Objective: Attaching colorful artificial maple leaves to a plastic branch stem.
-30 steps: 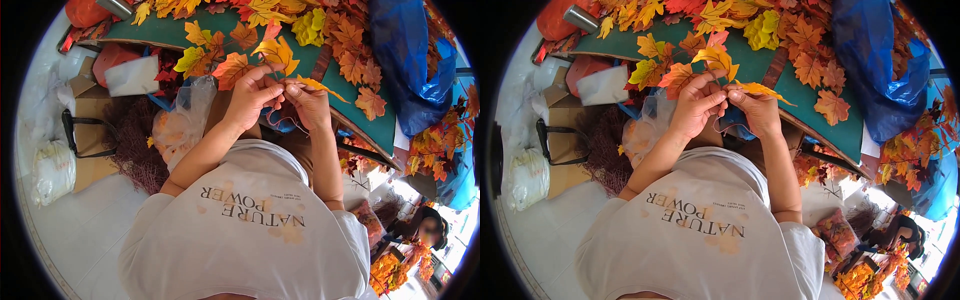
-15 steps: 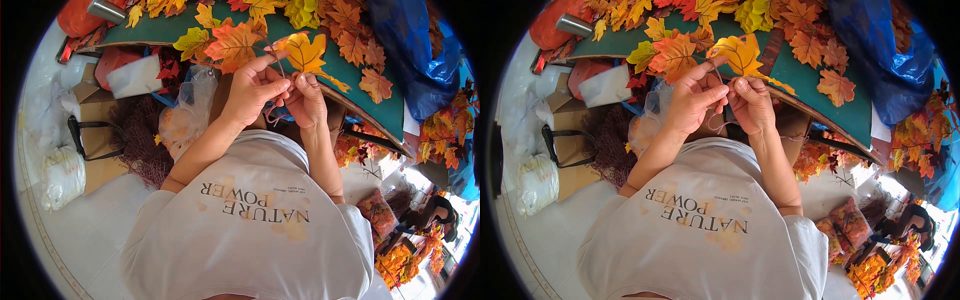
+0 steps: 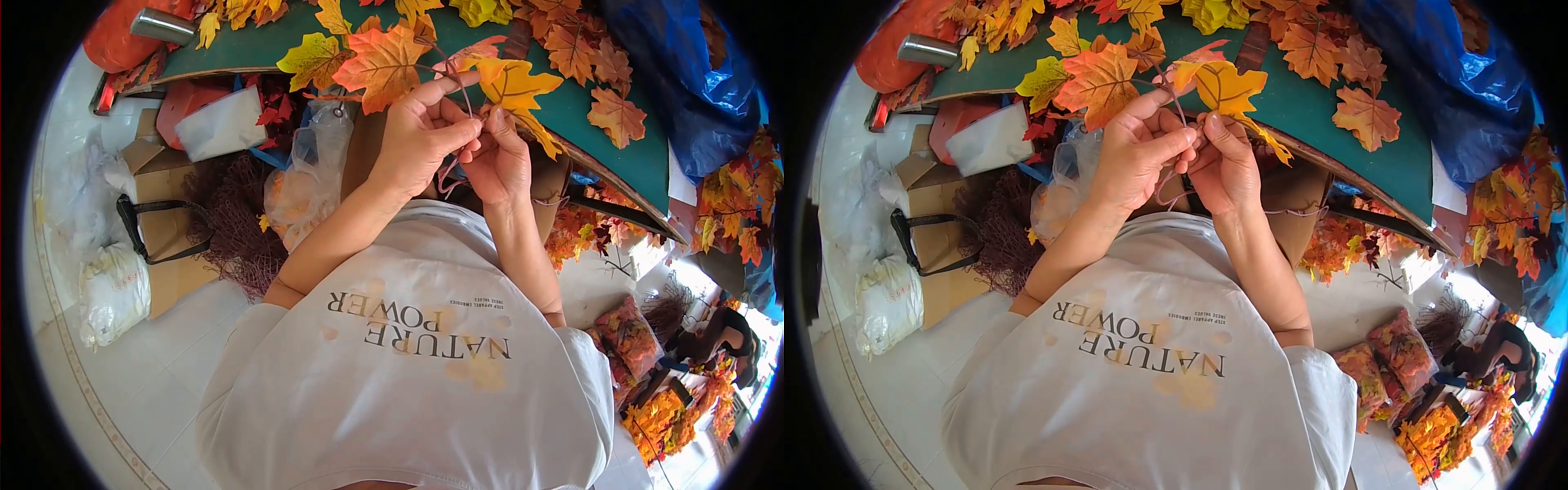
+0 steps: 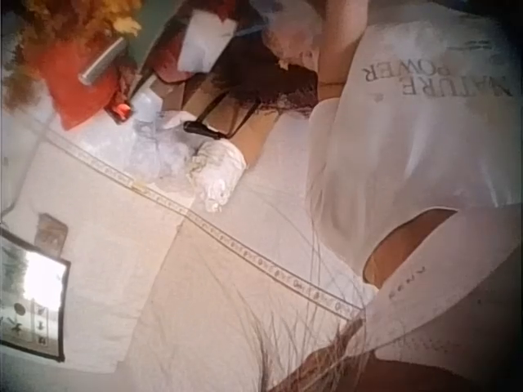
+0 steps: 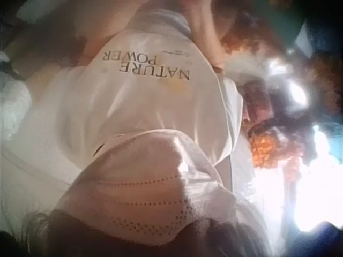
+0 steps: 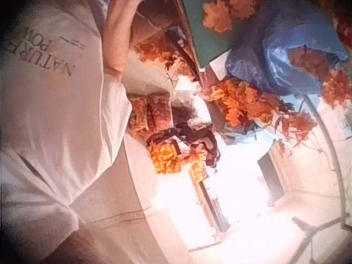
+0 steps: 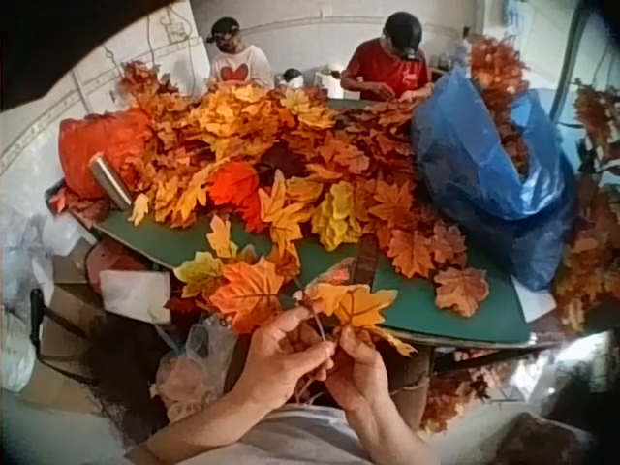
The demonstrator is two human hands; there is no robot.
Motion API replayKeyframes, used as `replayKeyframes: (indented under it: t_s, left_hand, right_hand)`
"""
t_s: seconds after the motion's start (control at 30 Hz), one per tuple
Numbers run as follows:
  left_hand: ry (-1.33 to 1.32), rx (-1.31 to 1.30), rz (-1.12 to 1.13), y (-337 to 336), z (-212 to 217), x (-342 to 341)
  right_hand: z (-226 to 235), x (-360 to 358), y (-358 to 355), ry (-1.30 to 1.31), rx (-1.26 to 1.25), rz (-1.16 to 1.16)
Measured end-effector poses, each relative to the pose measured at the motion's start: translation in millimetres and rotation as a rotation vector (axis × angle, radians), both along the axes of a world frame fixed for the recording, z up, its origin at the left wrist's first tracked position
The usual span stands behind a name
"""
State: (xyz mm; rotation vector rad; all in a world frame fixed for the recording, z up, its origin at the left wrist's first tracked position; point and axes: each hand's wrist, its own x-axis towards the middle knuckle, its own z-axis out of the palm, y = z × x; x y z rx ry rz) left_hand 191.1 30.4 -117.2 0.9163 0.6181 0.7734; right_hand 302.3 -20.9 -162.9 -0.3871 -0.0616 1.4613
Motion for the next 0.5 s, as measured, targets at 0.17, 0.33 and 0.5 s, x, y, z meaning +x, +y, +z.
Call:
replayKeyframes:
  t_s: [0.17,0.33,0.5]
  left_hand:
    - [0.001,-0.002,0.012,-1,0,2]
    - [-0.026,-0.021,0.026,1,-7,3]
    - [-0.046,-0.022,0.027,2,-10,3]
  right_hand:
    - [-4,1,0,0.020,0.049,-0.043]
    - [-7,1,1,-0.030,0.055,-0.086]
    - [-5,-2,0,-0.187,0.046,-0.179]
